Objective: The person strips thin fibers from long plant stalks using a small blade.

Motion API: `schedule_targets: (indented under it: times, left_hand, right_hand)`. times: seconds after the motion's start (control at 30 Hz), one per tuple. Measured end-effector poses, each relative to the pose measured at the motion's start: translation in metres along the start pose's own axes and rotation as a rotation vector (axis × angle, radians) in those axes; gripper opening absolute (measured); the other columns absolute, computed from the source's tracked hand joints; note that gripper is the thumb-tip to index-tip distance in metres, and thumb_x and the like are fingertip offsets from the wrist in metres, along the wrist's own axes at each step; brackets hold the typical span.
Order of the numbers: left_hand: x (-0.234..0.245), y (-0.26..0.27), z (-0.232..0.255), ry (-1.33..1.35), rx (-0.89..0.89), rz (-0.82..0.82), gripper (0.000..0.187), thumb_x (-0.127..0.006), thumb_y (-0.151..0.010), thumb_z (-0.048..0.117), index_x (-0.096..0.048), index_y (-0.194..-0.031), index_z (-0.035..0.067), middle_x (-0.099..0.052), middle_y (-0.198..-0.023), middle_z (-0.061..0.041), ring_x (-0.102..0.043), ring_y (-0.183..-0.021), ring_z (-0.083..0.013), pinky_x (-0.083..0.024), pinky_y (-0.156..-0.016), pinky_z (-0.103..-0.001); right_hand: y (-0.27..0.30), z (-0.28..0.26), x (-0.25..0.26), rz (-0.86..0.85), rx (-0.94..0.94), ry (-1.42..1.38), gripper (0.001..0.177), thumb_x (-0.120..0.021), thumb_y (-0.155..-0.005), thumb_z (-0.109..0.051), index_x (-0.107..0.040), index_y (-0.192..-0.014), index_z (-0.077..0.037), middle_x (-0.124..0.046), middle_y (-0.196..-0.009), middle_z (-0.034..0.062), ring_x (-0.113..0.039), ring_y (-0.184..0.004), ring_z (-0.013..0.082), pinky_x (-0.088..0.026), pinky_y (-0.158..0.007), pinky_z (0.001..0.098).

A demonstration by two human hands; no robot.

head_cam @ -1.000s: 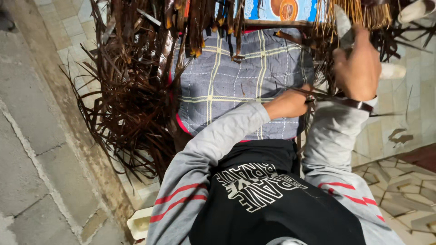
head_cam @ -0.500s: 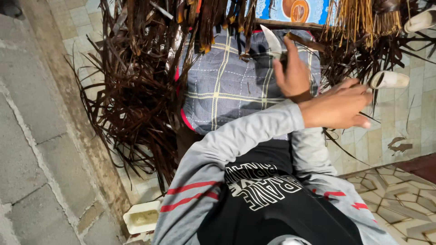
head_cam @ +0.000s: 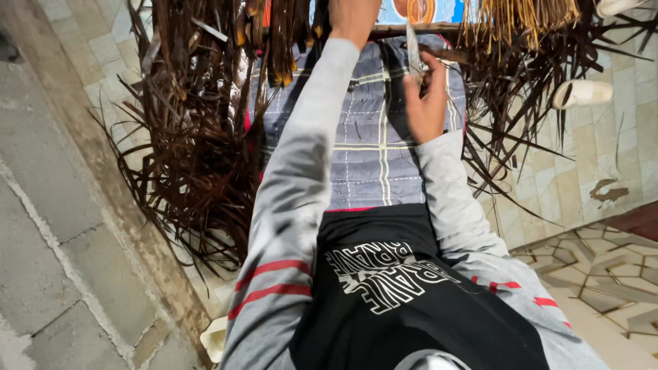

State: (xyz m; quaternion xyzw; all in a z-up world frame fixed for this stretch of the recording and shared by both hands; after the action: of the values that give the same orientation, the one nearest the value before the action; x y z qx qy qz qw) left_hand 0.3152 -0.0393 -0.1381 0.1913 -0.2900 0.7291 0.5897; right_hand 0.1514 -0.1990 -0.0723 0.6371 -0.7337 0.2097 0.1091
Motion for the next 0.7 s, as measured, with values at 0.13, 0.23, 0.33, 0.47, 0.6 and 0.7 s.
schedule_targets:
  times: [0.13, 0.23, 0.33, 0.47, 0.6, 0.7]
  left_hand:
    - [-0.018, -0.003, 0.002, 0.082, 0.034, 0.022, 0.014, -0.064, -0.089, 0.018, -0.062, -0.087, 0.004, -0.071, -0.085, -0.024, -0.063, -0.086, -0.0549, -0.046, -0.07, -0.059]
    - [-0.017, -0.007, 0.003, 0.12, 0.053, 0.042, 0.013, -0.062, -0.089, 0.017, -0.059, -0.084, 0.005, -0.071, -0.082, -0.024, -0.061, -0.084, -0.0559, -0.044, -0.067, -0.057]
    - [-0.011, -0.011, 0.001, 0.142, 0.065, 0.056, 0.013, -0.059, -0.088, 0.016, -0.056, -0.082, 0.006, -0.07, -0.079, -0.024, -0.058, -0.082, -0.0568, -0.042, -0.065, -0.056]
    - [-0.008, -0.012, -0.002, 0.186, 0.084, 0.066, 0.013, -0.056, -0.088, 0.015, -0.052, -0.079, 0.007, -0.068, -0.075, -0.023, -0.055, -0.078, -0.0582, -0.039, -0.061, -0.054]
    - [0.026, 0.027, 0.019, 0.417, 0.328, -0.142, 0.014, -0.067, -0.091, 0.019, -0.071, -0.099, 0.009, -0.084, -0.092, -0.007, -0.082, -0.077, -0.0219, -0.064, -0.074, -0.039]
    - [0.047, 0.062, 0.033, 0.525, 0.334, -0.201, 0.016, -0.066, -0.095, 0.021, -0.069, -0.107, 0.011, -0.075, -0.103, -0.003, -0.072, -0.095, -0.0171, -0.059, -0.086, -0.033]
  right_hand:
    - [-0.002, 0.008, 0.002, 0.013, -0.068, -0.031, 0.043, -0.063, -0.104, -0.014, -0.05, -0.145, -0.009, -0.059, -0.122, 0.0093, -0.058, -0.105, 0.0198, -0.047, -0.096, 0.0315]
    - [-0.001, 0.009, 0.004, 0.016, -0.1, -0.035, 0.044, -0.064, -0.102, -0.014, -0.051, -0.145, -0.01, -0.058, -0.111, 0.0063, -0.055, -0.098, 0.0171, -0.045, -0.092, 0.0292]
    - [-0.002, 0.01, 0.003, 0.019, -0.097, -0.07, 0.044, -0.063, -0.102, -0.013, -0.051, -0.144, -0.008, -0.061, -0.117, 0.0086, -0.057, -0.101, 0.0174, -0.047, -0.094, 0.0294]
    - [-0.002, 0.014, 0.001, 0.024, -0.087, -0.122, 0.045, -0.063, -0.102, -0.008, -0.05, -0.144, -0.008, -0.062, -0.128, 0.0102, -0.059, -0.106, 0.0177, -0.048, -0.098, 0.0293]
    - [-0.001, 0.018, 0.002, 0.028, -0.102, -0.153, 0.043, -0.065, -0.103, -0.009, -0.051, -0.144, -0.009, -0.065, -0.122, 0.0101, -0.062, -0.104, 0.016, -0.05, -0.093, 0.0274]
    - [0.003, 0.015, 0.009, 0.057, -0.215, -0.304, 0.035, -0.061, -0.109, -0.013, -0.055, -0.143, -0.012, -0.063, -0.093, 0.0012, -0.061, -0.076, 0.0122, -0.045, -0.056, 0.0261]
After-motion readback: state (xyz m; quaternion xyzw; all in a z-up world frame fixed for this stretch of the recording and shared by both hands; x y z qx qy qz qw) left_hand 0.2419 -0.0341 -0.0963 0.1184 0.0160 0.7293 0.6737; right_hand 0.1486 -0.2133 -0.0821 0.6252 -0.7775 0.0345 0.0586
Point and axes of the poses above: each hand's wrist, its own y-axis away from the middle knuckle, its own x-axis out of the back of the hand, z = x × y, the point moved 7 cm from there along -y, towards the middle knuckle
